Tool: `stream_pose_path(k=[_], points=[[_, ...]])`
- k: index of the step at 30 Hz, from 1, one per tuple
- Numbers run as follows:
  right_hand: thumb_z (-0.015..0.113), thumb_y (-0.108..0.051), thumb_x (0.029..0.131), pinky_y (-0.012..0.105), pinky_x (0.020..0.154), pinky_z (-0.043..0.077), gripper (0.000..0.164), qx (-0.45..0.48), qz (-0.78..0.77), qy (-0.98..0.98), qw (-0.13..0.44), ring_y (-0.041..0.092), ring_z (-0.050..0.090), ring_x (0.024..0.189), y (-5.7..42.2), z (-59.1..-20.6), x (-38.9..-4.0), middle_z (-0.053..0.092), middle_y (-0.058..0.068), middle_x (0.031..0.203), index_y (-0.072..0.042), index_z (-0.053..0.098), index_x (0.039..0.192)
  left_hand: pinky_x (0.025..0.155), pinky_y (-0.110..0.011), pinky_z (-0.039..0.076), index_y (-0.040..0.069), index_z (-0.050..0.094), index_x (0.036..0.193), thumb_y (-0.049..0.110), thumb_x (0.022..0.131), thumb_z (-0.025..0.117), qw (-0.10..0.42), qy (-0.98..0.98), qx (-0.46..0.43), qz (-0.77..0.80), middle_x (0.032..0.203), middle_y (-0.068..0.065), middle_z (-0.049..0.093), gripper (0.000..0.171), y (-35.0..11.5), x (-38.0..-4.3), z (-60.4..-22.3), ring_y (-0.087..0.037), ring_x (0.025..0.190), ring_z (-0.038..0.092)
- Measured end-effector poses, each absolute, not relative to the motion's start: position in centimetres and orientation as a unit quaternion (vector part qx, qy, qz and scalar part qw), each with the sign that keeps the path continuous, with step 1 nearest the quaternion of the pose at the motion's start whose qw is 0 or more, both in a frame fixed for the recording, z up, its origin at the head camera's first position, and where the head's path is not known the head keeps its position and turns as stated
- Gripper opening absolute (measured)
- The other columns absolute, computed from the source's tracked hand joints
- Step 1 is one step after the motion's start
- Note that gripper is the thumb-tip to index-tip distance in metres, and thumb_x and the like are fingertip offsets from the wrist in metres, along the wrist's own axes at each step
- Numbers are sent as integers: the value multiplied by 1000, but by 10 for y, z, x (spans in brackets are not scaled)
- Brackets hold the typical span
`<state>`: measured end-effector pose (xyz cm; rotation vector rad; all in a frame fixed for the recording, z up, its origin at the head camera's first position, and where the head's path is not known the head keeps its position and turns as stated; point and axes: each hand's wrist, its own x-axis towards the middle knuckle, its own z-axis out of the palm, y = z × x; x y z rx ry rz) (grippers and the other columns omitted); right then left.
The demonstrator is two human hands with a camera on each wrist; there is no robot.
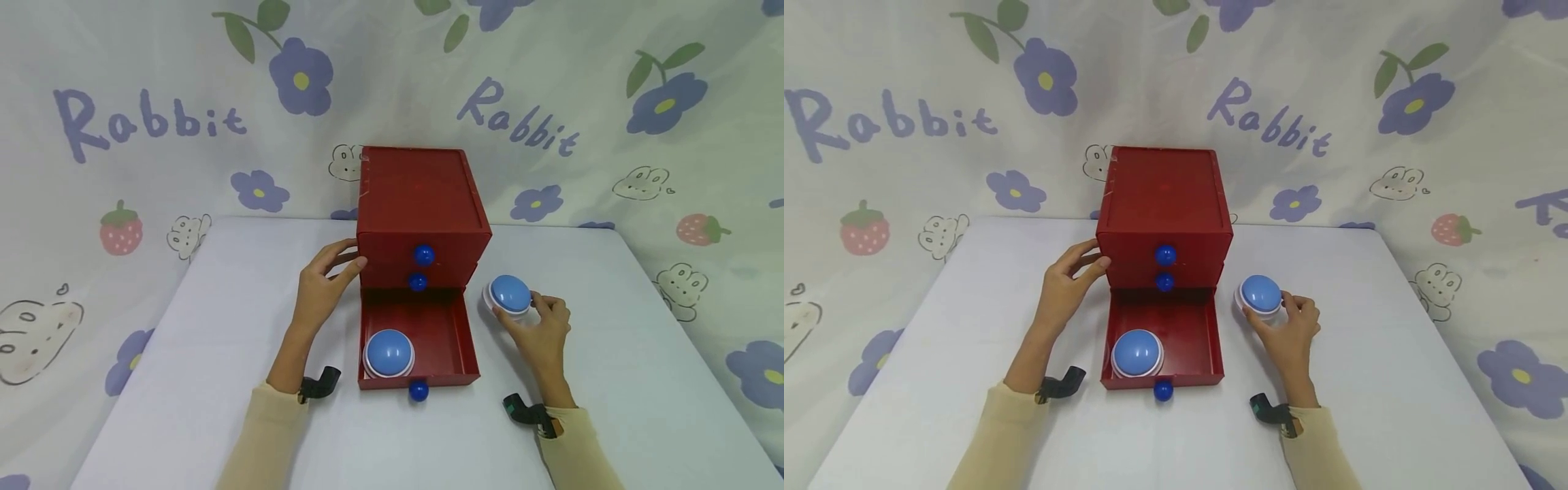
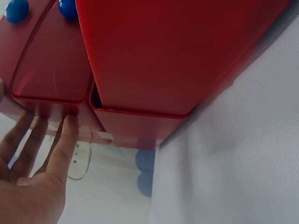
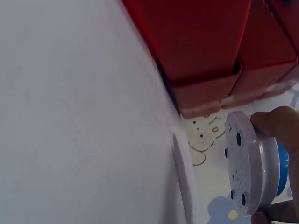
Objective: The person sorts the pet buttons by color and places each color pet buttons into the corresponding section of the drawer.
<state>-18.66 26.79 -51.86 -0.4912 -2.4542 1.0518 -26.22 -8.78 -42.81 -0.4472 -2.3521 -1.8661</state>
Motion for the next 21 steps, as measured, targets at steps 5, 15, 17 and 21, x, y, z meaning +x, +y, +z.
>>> stream_pose_path(k=[5,15,17,21], points=[[88,-30,74,55,89,35,73,-146,393,-877,236,37,38,120,252,-515,-171,46,19,119,5,60,132,97,-52,51,7,58,139,20,98,67,55,-772,-148,-615,139,-11,57,44,-87,-262,-428,-36,124,57],[91,-21,70,52,92,40,70,-86,410,-866,273,32,43,121,229,-505,-154,51,16,117,3,63,129,97,-49,52,8,58,140,20,98,67,55,-776,-148,-611,139,-9,56,45,-87,-262,-427,-28,123,58],[92,-19,69,51,90,41,69,-76,410,-865,280,30,44,121,225,-502,-152,51,15,116,3,63,128,97,-49,52,8,58,140,20,98,67,54,-777,-147,-610,139,-10,56,45,-87,-262,-426,-29,123,58],[93,-20,67,50,90,41,70,-57,411,-864,285,26,44,121,218,-500,-148,52,14,116,1,64,127,97,-49,51,8,58,140,21,98,67,54,-778,-146,-609,139,-9,56,45,-87,-262,-426,-28,123,58]])
